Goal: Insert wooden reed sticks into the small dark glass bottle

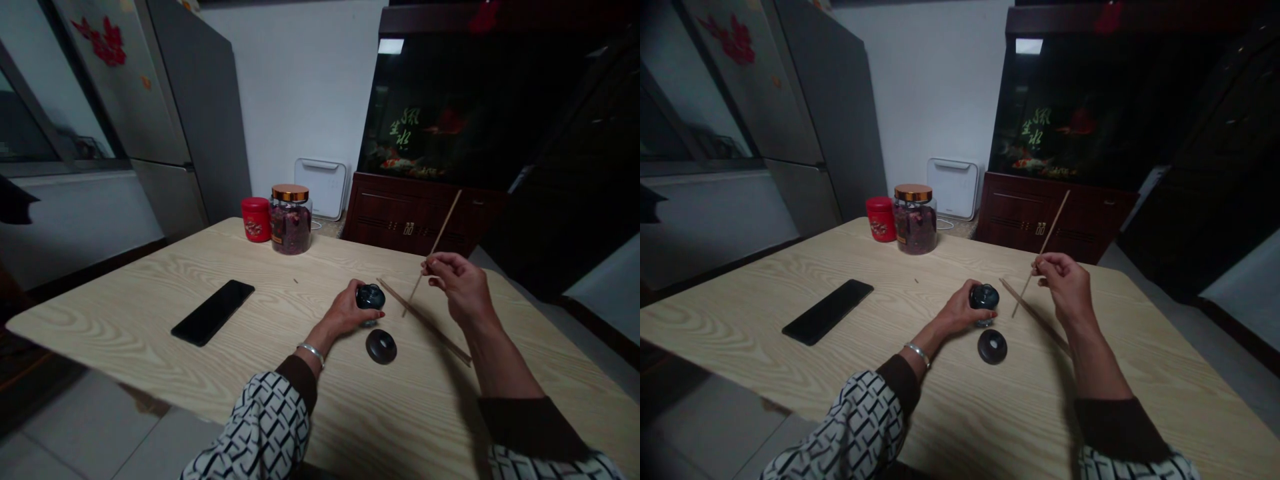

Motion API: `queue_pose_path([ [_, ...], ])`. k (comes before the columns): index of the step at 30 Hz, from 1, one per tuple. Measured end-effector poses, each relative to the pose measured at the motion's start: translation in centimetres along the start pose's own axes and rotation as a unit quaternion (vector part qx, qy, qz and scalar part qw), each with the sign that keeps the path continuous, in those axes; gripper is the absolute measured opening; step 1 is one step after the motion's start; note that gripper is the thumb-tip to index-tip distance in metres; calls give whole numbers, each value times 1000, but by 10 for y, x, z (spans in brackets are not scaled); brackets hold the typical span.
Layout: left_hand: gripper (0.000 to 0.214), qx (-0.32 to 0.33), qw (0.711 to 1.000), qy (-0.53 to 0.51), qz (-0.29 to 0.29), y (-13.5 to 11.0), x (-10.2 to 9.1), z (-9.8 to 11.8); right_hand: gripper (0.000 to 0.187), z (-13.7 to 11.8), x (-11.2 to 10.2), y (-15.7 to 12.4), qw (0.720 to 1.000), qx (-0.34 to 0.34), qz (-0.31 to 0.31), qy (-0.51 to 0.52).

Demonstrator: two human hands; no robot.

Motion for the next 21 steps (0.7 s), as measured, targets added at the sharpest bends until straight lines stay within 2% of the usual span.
queue_pose_path([
  [3, 69, 0, 1000, -5, -1, 0, 0, 0, 25, -21, 19, 5, 996, -22, 26, 76],
  [7, 71, 0, 1000, -10, 1, 2, 2, -2, 23, -27, 35, 5, 994, -65, 33, 77],
  [17, 72, 0, 1000, -8, 1, 1, 1, -1, 22, -28, 41, 6, 992, -95, 50, 69],
  [21, 69, 2, 1000, -5, -2, 0, 1, 2, 24, -29, 48, 4, 994, -97, 21, 49],
])
Point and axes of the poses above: each hand's wrist, its own y-axis towards the middle knuckle, its own x-axis out of the palm, z = x × y, the point moved 10 cm from there along y, towards the middle knuckle, and after that the axes turned 9 degrees about -x, right-handed, at the moved point
